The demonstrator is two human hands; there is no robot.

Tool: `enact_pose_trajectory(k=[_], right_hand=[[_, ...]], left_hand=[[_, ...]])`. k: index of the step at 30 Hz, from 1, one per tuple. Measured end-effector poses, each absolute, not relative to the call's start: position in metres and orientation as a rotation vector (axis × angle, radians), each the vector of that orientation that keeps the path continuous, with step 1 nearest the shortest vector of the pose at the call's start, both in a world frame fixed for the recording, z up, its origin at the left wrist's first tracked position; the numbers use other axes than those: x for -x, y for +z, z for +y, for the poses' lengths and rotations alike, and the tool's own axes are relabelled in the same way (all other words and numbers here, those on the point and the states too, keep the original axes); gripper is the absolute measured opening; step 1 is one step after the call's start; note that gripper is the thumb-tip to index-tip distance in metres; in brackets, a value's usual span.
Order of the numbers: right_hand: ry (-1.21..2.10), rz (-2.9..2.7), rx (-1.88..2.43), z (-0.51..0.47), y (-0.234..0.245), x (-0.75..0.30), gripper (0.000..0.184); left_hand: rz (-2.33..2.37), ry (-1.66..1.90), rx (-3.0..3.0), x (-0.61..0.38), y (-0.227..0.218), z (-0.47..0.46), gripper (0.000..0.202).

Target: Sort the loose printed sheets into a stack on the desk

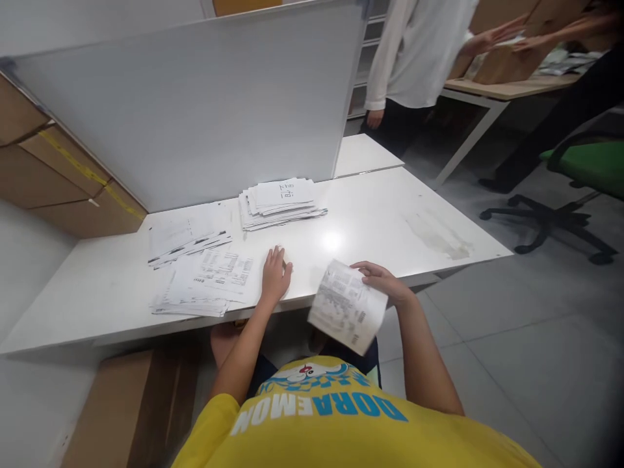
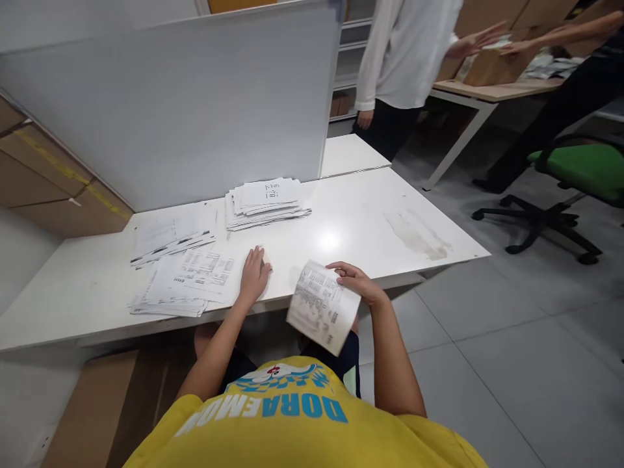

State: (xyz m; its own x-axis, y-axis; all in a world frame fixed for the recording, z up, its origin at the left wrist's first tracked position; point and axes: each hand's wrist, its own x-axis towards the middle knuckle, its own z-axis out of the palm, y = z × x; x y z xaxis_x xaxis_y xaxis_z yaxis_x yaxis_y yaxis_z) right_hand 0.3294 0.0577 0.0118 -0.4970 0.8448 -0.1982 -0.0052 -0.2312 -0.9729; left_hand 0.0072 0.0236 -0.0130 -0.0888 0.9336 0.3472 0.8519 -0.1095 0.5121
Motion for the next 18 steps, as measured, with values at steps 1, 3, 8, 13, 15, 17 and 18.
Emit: enact_pose_trajectory(k=[1, 3, 8, 13, 15, 17, 18], right_hand=[[1.829, -1.430, 0.984, 0.062, 0.020, -0.331, 0.045], [1.832, -1.469, 0.875, 0.075, 0.041, -0.333, 0.043], [1.408, -1.567, 0.658, 0.143, 0.098, -0.313, 0.036], [1.189, -1.540, 0.802, 0.250, 0.106, -0.230, 0.048], [1.167, -1.478, 1.009, 0.284, 0.091, -0.189, 0.053], [1.057, -1.463, 1.205, 0.305, 0.071, -0.157, 0.058], [0.974, -1.491, 1.280, 0.312, 0.062, -0.146, 0.060]], left_hand=[[2.016, 0.980, -1.956, -0.006, -0.014, 0.025, 0.051], [2.022, 0.980, -1.870, -0.005, -0.016, 0.028, 0.053], [2.079, 0.837, -1.874, -0.009, -0.017, 0.030, 0.060], [2.095, 0.699, -1.977, -0.018, -0.014, 0.026, 0.059], [2.114, 0.656, -1.972, -0.021, -0.010, 0.023, 0.058], [2.121, 0.618, -1.947, -0.023, -0.007, 0.019, 0.059], [2.118, 0.608, -1.935, -0.024, -0.006, 0.018, 0.059]])
